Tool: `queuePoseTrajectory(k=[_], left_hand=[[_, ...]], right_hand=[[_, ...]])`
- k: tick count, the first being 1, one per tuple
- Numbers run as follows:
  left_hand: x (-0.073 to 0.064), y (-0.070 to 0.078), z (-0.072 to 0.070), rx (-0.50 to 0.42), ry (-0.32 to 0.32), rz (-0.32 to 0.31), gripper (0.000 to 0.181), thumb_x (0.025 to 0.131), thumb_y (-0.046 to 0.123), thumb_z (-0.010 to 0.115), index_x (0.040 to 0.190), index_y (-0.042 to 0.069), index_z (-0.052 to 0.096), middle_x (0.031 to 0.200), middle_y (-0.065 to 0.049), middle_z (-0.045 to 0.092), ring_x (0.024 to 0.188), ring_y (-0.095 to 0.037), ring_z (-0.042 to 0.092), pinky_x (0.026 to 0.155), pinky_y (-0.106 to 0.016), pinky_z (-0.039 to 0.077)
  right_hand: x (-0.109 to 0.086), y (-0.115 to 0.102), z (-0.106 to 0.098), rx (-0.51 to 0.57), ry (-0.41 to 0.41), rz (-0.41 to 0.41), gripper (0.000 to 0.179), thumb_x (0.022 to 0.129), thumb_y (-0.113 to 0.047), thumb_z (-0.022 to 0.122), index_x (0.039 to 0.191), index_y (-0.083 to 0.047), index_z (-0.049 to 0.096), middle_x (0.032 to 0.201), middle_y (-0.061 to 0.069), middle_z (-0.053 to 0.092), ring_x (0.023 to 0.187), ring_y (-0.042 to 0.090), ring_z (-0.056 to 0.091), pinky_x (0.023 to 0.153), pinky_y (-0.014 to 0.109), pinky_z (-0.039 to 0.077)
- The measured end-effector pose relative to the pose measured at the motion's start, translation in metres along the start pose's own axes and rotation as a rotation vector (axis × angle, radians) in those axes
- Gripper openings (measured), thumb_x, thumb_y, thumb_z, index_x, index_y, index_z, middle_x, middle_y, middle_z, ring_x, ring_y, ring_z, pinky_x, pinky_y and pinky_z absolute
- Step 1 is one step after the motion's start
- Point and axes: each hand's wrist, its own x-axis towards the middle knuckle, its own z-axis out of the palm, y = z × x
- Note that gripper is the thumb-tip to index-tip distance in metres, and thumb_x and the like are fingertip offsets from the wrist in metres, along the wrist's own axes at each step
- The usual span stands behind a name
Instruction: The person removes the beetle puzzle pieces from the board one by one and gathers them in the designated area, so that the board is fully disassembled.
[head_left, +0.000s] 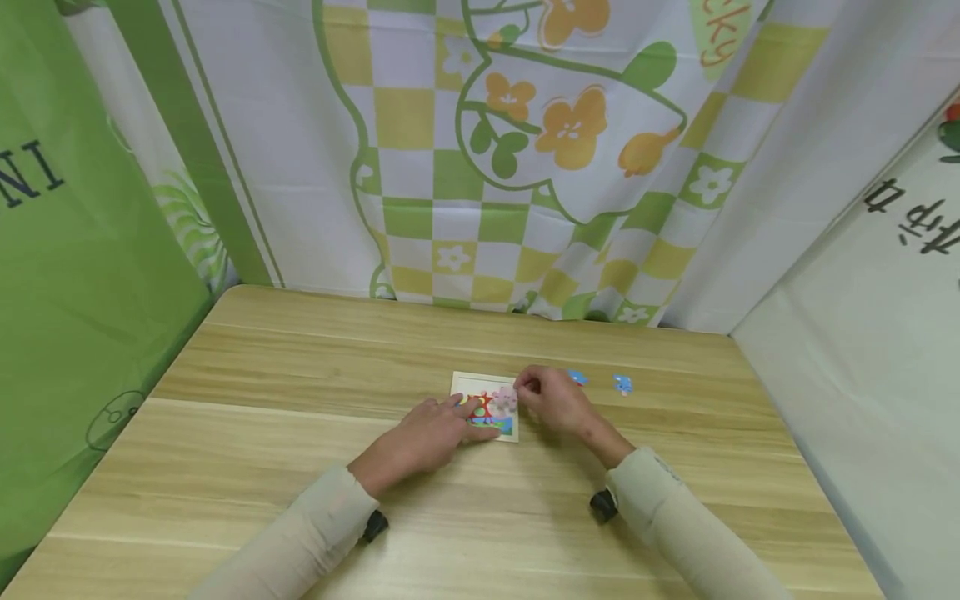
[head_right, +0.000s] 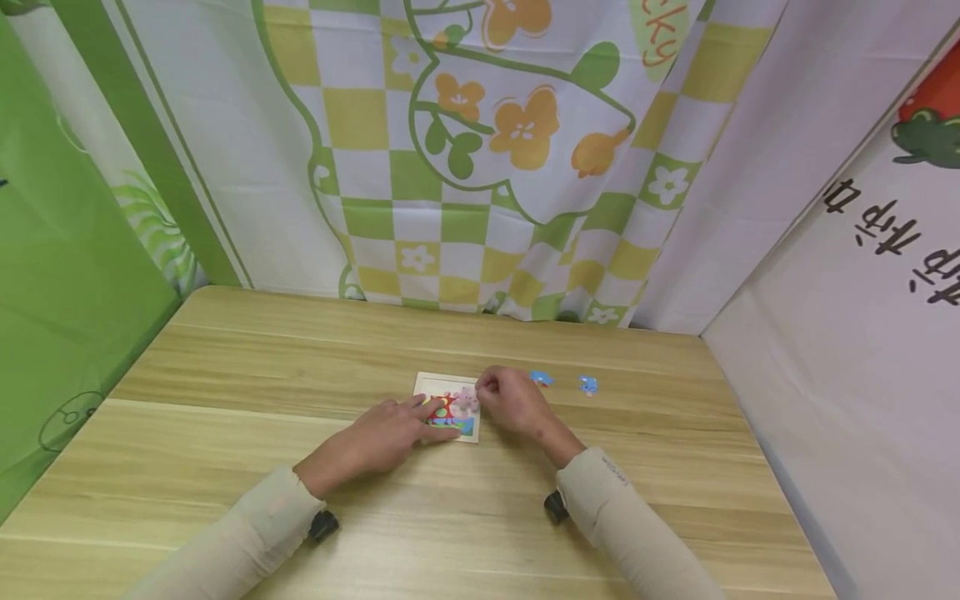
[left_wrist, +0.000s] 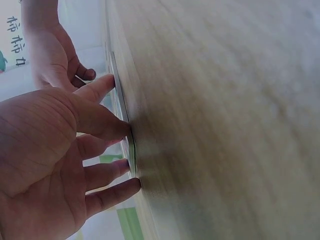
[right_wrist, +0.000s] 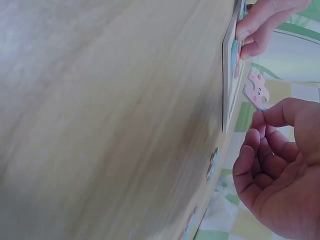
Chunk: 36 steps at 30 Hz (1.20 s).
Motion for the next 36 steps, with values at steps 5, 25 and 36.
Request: queuePoseTrajectory(k=[5,25,36], left_hand=[[-0.001,-0.002,0.001,0.019,0.024,0.018,0.064,0.099,-0.001,0.058,0.146,0.042,0.058,0.152,-0.008,0.05,0.133,-0.034,0.051,0.08,-0.045,0.053],[0.0,-0.002,-0.002,-0.057,0.027,-0.001,0.068,0.094,-0.01,0.06,0.142,0.038,0.064,0.153,-0.011,0.05,0.135,-0.039,0.051,0.092,-0.054,0.053],[0.001,-0.002,0.001,-0.034,0.055,0.015,0.066,0.094,-0.008,0.063,0.14,0.039,0.066,0.148,-0.01,0.054,0.13,-0.035,0.055,0.085,-0.051,0.055]], right_hand=[[-0.005,0.005,-0.009,-0.014,-0.014,-0.019,0.009,0.1,-0.004,0.063,0.098,-0.002,0.072,0.087,0.001,0.068,0.078,0.013,0.061,0.072,0.033,0.053],[-0.04,0.061,-0.066,-0.073,-0.039,0.027,0.01,0.101,-0.006,0.062,0.098,-0.004,0.071,0.089,0.002,0.068,0.08,0.016,0.058,0.075,0.038,0.049],[-0.057,0.096,-0.099,-0.121,-0.069,0.062,0.012,0.101,-0.008,0.062,0.099,-0.003,0.072,0.092,0.003,0.069,0.083,0.015,0.059,0.074,0.035,0.05]])
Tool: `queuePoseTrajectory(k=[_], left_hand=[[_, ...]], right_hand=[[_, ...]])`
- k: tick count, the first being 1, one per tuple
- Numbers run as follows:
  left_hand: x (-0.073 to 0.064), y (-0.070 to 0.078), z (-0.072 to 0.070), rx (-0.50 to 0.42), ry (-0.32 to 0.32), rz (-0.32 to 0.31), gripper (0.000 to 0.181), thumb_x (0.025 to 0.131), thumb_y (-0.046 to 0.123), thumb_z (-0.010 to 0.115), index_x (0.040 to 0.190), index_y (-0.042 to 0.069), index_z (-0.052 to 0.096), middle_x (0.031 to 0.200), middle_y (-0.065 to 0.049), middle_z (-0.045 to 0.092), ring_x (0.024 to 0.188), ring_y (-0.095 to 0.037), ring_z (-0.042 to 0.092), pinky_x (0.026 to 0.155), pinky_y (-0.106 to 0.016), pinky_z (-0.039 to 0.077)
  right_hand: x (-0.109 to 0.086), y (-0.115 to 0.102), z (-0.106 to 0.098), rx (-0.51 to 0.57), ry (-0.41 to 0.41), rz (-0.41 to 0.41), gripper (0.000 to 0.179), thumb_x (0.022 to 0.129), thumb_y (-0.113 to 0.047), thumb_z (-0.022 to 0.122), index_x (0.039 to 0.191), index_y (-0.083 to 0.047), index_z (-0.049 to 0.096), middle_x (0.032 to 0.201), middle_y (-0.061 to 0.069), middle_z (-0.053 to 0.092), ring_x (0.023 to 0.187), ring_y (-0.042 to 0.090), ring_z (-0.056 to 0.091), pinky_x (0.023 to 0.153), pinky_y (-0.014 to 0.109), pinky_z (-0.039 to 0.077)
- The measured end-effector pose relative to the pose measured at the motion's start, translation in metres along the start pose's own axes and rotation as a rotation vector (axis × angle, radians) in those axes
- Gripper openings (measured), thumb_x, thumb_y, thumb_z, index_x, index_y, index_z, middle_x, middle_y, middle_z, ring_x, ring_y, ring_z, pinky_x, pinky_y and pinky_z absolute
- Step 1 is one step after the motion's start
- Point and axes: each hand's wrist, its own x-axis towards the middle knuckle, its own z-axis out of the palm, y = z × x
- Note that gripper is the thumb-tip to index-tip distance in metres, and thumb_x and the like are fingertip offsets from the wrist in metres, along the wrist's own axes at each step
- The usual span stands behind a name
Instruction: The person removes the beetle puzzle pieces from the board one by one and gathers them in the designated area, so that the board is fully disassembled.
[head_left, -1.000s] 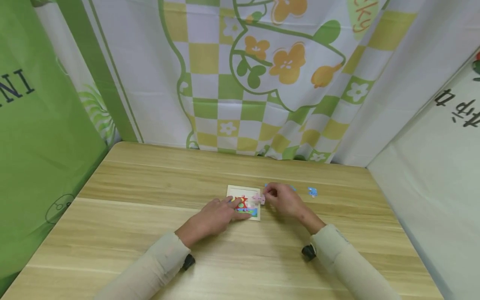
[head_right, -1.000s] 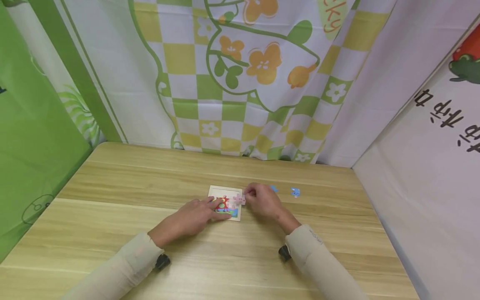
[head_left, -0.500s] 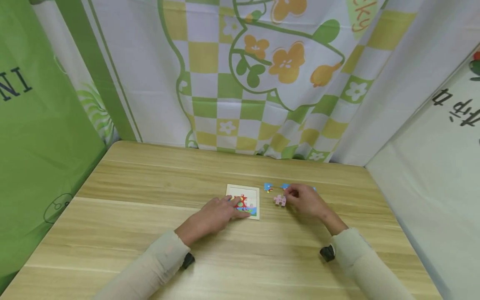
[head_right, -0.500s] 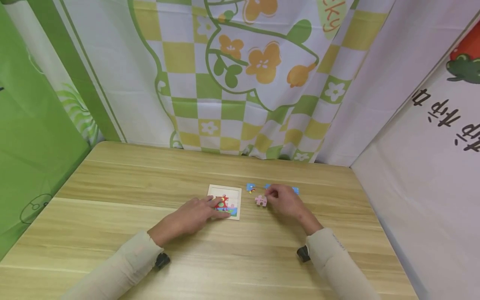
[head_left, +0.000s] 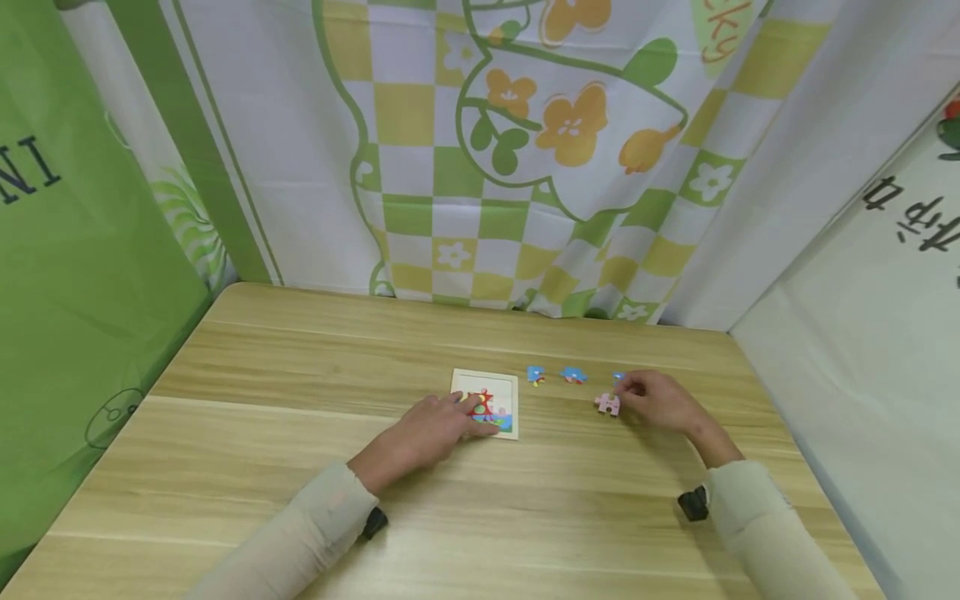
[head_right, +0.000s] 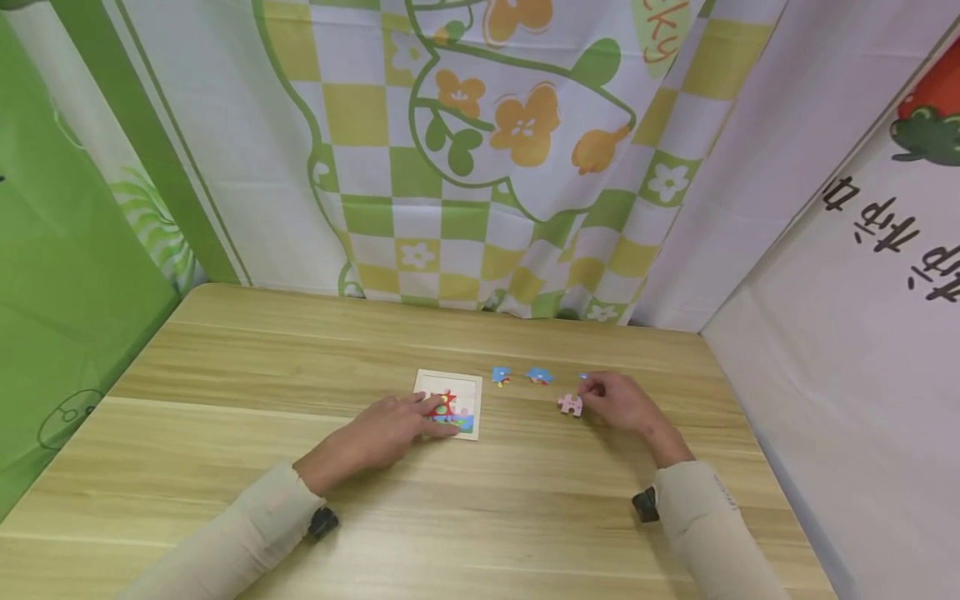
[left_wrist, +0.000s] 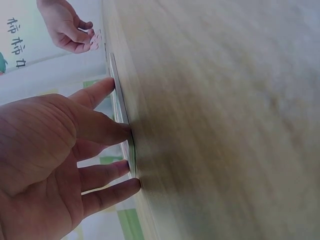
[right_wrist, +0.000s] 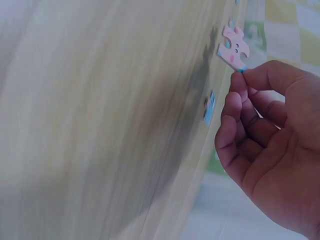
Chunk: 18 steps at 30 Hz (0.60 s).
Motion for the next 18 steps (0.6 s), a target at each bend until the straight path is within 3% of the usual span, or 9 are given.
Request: queuePoseTrajectory(k=[10,18], left_hand=[[-0.001,0.001,-0.001,0.079,0.076,0.053,0.064,0.09,-0.009,0.065,0.134,0.038,0.07,0.13,-0.005,0.061,0.109,-0.03,0.062,0.057,-0.034,0.049],[0.0,0.001,-0.001,0.077,0.056,0.034,0.064,0.09,-0.009,0.067,0.133,0.039,0.071,0.128,-0.003,0.062,0.108,-0.028,0.062,0.055,-0.03,0.048]], right_hand=[[-0.001,0.023,-0.012,-0.019,-0.061,0.048,0.012,0.103,-0.009,0.062,0.099,-0.002,0.071,0.088,0.004,0.068,0.077,0.014,0.055,0.069,0.032,0.047],[-0.001,0.029,-0.012,-0.018,-0.087,0.058,0.012,0.102,-0.008,0.062,0.1,0.0,0.072,0.088,0.002,0.067,0.078,0.015,0.057,0.069,0.032,0.048]])
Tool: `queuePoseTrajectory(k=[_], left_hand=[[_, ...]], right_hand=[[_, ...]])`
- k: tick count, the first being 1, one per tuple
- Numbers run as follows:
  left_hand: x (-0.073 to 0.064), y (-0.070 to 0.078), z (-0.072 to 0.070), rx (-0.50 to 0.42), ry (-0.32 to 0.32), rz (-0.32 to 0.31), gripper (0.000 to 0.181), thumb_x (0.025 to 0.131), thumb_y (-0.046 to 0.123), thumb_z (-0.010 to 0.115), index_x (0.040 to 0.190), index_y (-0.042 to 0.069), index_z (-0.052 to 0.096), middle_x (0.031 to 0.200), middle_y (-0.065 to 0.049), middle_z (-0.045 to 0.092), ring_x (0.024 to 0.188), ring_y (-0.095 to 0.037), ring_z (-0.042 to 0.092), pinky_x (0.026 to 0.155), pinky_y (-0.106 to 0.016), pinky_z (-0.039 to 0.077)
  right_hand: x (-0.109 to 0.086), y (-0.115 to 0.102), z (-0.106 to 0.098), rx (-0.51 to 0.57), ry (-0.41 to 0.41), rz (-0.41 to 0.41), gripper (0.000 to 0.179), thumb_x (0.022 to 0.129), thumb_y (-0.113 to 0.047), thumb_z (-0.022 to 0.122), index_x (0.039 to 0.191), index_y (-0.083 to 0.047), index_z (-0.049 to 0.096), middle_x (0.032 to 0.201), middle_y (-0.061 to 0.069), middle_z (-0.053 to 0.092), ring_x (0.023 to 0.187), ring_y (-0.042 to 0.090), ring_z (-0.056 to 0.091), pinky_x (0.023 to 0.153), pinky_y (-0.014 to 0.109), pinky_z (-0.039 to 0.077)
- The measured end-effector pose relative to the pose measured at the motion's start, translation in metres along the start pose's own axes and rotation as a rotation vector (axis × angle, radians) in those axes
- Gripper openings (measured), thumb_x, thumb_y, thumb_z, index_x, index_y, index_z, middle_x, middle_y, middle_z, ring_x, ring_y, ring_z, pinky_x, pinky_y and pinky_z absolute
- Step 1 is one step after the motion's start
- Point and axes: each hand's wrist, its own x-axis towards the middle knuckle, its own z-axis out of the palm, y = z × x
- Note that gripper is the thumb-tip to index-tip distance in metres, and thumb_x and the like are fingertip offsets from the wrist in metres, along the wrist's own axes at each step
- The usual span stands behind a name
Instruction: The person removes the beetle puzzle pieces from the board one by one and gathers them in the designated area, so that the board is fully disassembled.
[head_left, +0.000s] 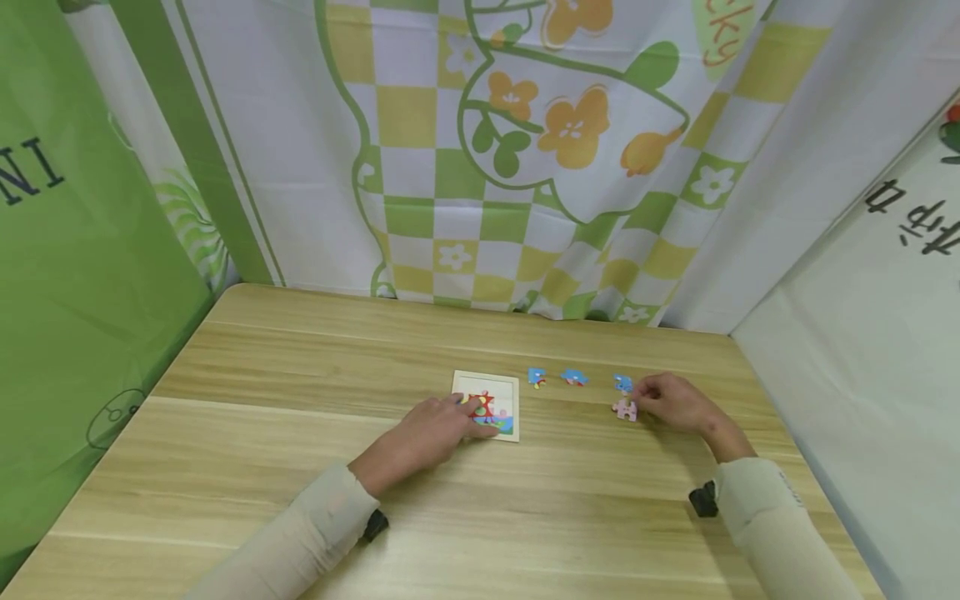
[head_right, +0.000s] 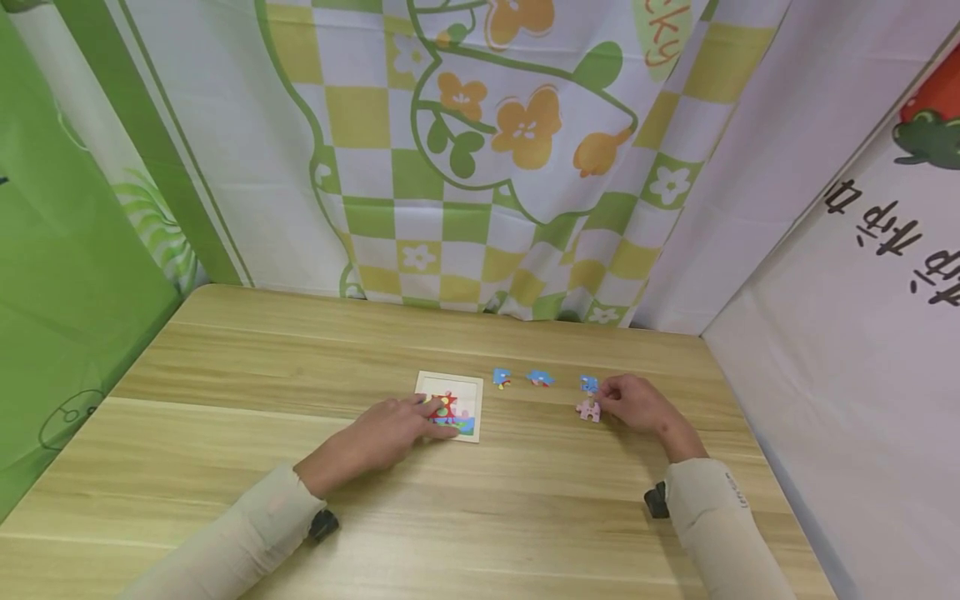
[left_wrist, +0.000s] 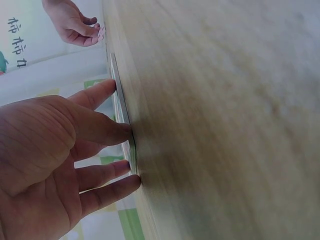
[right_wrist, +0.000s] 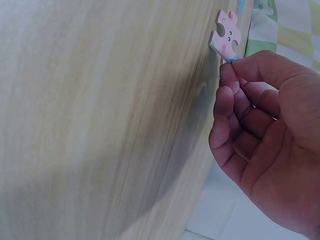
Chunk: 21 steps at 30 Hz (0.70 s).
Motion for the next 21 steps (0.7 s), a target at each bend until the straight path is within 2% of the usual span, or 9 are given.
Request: queuePoseTrajectory(k=[6,12,21], left_hand=[[0.0003,-0.0005,0.0011,-0.011,0.002,-0.005,0.064,0.09,-0.008,0.069,0.133,0.038,0.072,0.13,-0.004,0.062,0.113,-0.03,0.062,0.059,-0.033,0.052],[0.0002,0.0002,0.0005,-0.043,-0.005,-0.031,0.06,0.092,-0.007,0.066,0.132,0.038,0.072,0.136,-0.005,0.062,0.123,-0.034,0.06,0.071,-0.041,0.058],[0.0004,0.0004,-0.0006,-0.047,-0.017,-0.04,0.059,0.093,-0.006,0.066,0.131,0.038,0.073,0.134,-0.005,0.062,0.124,-0.035,0.06,0.079,-0.045,0.058]], right_hand=[[0.0008,0.0016,0.0009,-0.022,-0.011,-0.003,0.01,0.101,-0.007,0.063,0.099,-0.001,0.072,0.087,0.0,0.067,0.078,0.014,0.057,0.069,0.032,0.049],[0.0019,0.0058,0.0047,-0.018,-0.016,0.002,0.01,0.101,-0.006,0.063,0.099,-0.001,0.071,0.088,0.0,0.067,0.078,0.015,0.057,0.068,0.032,0.049],[0.0007,0.0041,0.0079,0.001,-0.004,0.007,0.01,0.101,-0.007,0.063,0.1,-0.001,0.071,0.087,0.0,0.067,0.078,0.015,0.057,0.068,0.031,0.048]])
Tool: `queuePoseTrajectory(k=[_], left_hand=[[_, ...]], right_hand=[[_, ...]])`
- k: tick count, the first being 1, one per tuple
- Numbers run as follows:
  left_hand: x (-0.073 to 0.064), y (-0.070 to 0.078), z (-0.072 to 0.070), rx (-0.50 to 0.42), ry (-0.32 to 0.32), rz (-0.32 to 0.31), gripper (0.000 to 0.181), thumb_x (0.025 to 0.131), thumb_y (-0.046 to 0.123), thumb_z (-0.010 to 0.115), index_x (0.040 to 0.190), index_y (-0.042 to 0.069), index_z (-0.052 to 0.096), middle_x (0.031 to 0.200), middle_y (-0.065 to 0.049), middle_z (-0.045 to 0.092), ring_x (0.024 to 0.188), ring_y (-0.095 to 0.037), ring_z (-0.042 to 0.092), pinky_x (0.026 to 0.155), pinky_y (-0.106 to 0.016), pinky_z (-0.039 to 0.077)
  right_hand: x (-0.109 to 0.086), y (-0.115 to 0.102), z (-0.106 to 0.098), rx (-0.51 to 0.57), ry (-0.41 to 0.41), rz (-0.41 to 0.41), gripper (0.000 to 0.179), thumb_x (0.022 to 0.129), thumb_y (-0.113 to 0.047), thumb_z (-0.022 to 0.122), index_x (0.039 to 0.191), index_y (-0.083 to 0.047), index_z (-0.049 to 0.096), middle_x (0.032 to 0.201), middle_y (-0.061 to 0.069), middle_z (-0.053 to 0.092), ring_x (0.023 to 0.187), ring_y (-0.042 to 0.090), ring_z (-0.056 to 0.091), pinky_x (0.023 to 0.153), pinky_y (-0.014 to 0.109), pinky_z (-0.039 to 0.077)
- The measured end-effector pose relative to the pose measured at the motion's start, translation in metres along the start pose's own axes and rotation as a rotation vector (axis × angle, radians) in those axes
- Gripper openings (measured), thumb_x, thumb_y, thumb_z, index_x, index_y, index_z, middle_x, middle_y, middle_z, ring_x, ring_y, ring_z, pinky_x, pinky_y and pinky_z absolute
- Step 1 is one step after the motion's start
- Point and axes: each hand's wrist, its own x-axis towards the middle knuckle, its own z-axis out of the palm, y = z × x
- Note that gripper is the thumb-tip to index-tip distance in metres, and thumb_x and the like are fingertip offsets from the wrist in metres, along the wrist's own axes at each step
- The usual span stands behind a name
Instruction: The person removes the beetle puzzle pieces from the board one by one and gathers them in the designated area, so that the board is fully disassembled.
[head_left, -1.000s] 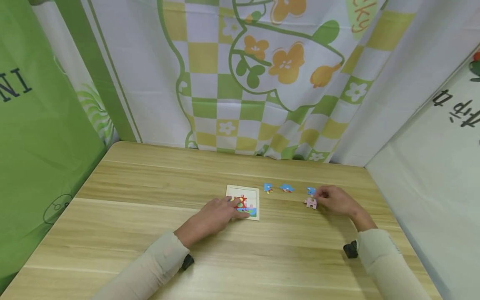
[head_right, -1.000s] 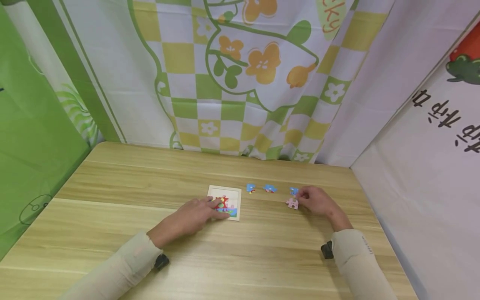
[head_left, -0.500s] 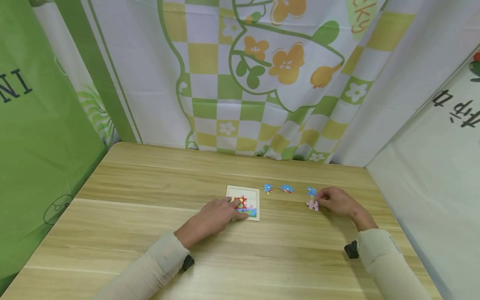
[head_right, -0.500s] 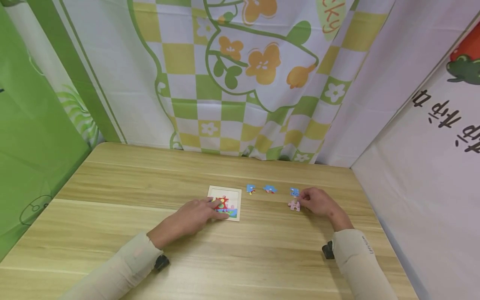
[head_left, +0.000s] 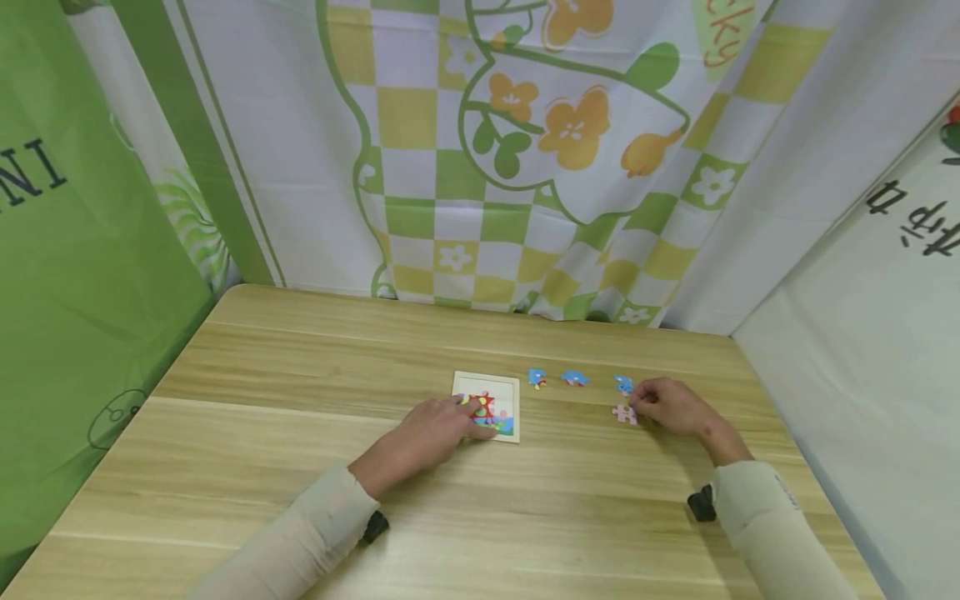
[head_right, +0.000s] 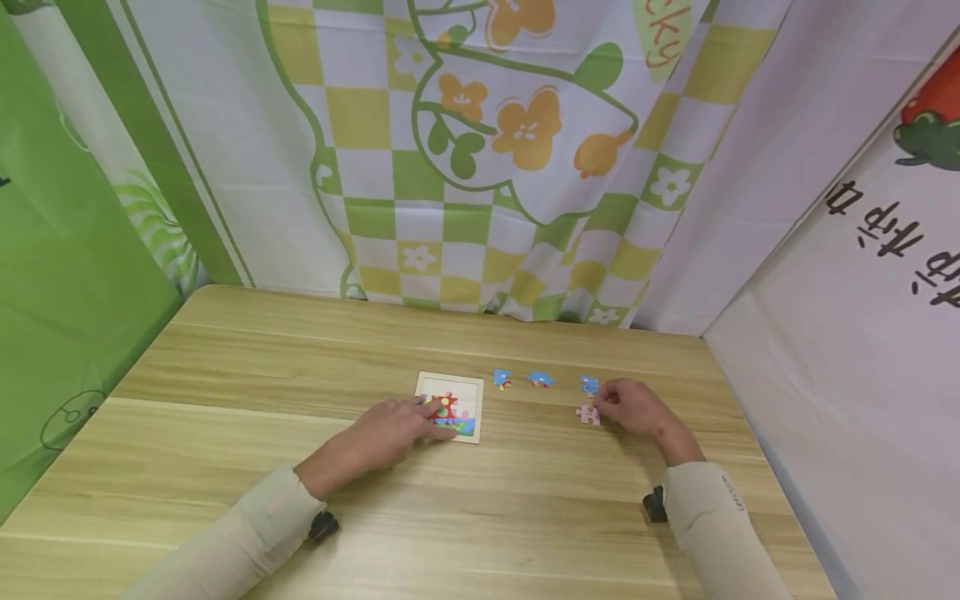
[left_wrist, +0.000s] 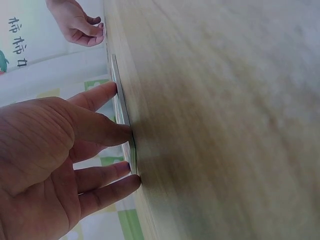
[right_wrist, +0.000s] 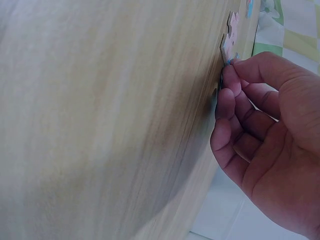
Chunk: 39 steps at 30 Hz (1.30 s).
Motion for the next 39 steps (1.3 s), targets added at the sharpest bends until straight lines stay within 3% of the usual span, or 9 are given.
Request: queuePoseTrajectory(k=[9,13,15,20,25,32,39], left_hand=[[0.0,0.002,0.0,-0.003,-0.018,-0.017,0.06,0.092,-0.007,0.067,0.131,0.038,0.073,0.135,-0.006,0.062,0.124,-0.034,0.06,0.078,-0.044,0.058],[0.0,0.001,0.001,0.019,-0.003,-0.005,0.057,0.093,-0.004,0.068,0.13,0.038,0.073,0.132,-0.006,0.063,0.12,-0.033,0.062,0.075,-0.041,0.058],[0.0,0.001,0.0,0.037,0.007,0.002,0.054,0.094,-0.002,0.069,0.13,0.038,0.073,0.131,-0.006,0.064,0.112,-0.03,0.065,0.071,-0.038,0.058],[-0.001,0.001,0.0,0.06,0.051,0.023,0.044,0.094,0.003,0.071,0.123,0.035,0.078,0.119,-0.002,0.07,0.081,-0.018,0.064,0.056,-0.03,0.049],[0.0,0.0,-0.001,0.059,0.075,0.022,0.037,0.095,0.006,0.071,0.118,0.033,0.08,0.109,0.002,0.071,0.064,-0.012,0.05,0.051,-0.027,0.042],[0.001,-0.001,-0.001,0.045,0.071,0.018,0.04,0.094,0.002,0.07,0.118,0.032,0.08,0.118,0.0,0.073,0.065,-0.011,0.05,0.05,-0.028,0.043],[0.0,0.0,0.0,0.051,0.079,0.028,0.049,0.093,-0.001,0.069,0.126,0.034,0.076,0.119,0.001,0.071,0.072,-0.014,0.06,0.05,-0.03,0.046]], right_hand=[[-0.002,-0.006,0.0,0.001,0.052,-0.024,0.011,0.102,-0.012,0.064,0.098,-0.004,0.071,0.083,0.001,0.065,0.073,0.014,0.053,0.067,0.031,0.046],[0.0,-0.02,0.001,0.031,0.096,-0.068,0.009,0.101,-0.01,0.065,0.1,-0.003,0.071,0.084,0.002,0.068,0.074,0.015,0.059,0.07,0.031,0.049],[0.002,-0.03,0.003,0.047,0.101,-0.086,0.01,0.101,-0.009,0.064,0.102,-0.002,0.071,0.087,0.004,0.069,0.074,0.018,0.062,0.07,0.031,0.05],[0.012,-0.058,0.012,0.099,0.073,-0.116,0.012,0.103,-0.008,0.061,0.105,-0.001,0.07,0.087,0.009,0.069,0.066,0.021,0.061,0.057,0.029,0.05],[0.027,-0.086,0.025,0.041,0.085,-0.217,0.01,0.1,-0.007,0.063,0.1,-0.004,0.072,0.088,0.004,0.069,0.076,0.013,0.061,0.065,0.03,0.051],[0.051,-0.118,0.049,0.018,0.021,-0.365,0.012,0.1,-0.006,0.064,0.107,-0.003,0.074,0.099,0.005,0.072,0.084,0.012,0.064,0.072,0.031,0.054],[0.068,-0.138,0.068,0.03,-0.109,-0.417,0.026,0.099,-0.004,0.064,0.124,0.002,0.068,0.105,0.007,0.07,0.085,0.011,0.062,0.076,0.031,0.054]])
